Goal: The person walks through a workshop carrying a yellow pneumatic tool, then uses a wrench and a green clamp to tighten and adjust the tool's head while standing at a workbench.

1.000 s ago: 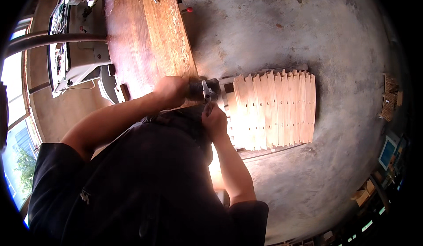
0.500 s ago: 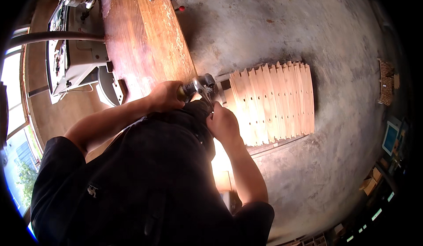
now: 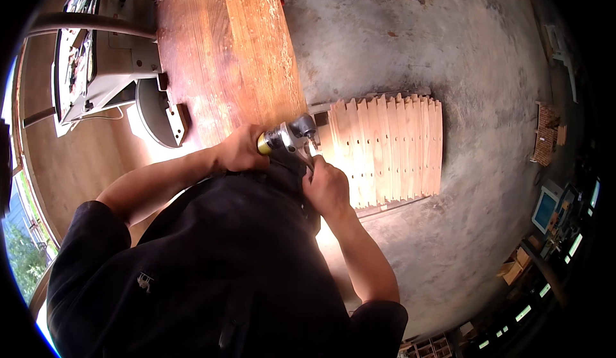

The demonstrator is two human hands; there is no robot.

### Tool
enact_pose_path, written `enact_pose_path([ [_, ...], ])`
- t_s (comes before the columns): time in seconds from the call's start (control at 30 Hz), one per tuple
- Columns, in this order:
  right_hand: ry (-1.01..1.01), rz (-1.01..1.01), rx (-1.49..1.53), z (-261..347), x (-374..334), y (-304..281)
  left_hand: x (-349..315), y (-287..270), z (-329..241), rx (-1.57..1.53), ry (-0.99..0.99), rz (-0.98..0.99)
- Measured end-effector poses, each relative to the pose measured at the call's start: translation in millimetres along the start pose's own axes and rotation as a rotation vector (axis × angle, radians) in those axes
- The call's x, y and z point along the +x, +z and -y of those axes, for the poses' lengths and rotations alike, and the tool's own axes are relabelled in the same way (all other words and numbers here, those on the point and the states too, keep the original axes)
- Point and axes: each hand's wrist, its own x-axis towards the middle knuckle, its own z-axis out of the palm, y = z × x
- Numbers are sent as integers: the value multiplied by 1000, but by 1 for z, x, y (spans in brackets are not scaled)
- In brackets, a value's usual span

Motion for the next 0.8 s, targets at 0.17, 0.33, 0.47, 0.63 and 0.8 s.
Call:
enact_pose_path([
  [0.17, -164, -138, -48, -12, 10, -1, 5, -8, 4, -176, 157, 86],
  [0.33, -225, -186, -114, -15, 12, -35, 4, -25, -36, -130, 67, 194],
  [0.47, -344, -218, -172, 2, 15, -85, -8, -31, -60, -114, 223, 164],
  [0.63, -177, -241, -55, -4, 35, -86, 28, -34, -52, -220, 197, 229],
  [0.8, 102, -136, 166, -19, 39, -44, 66, -42, -47, -187, 71, 307],
])
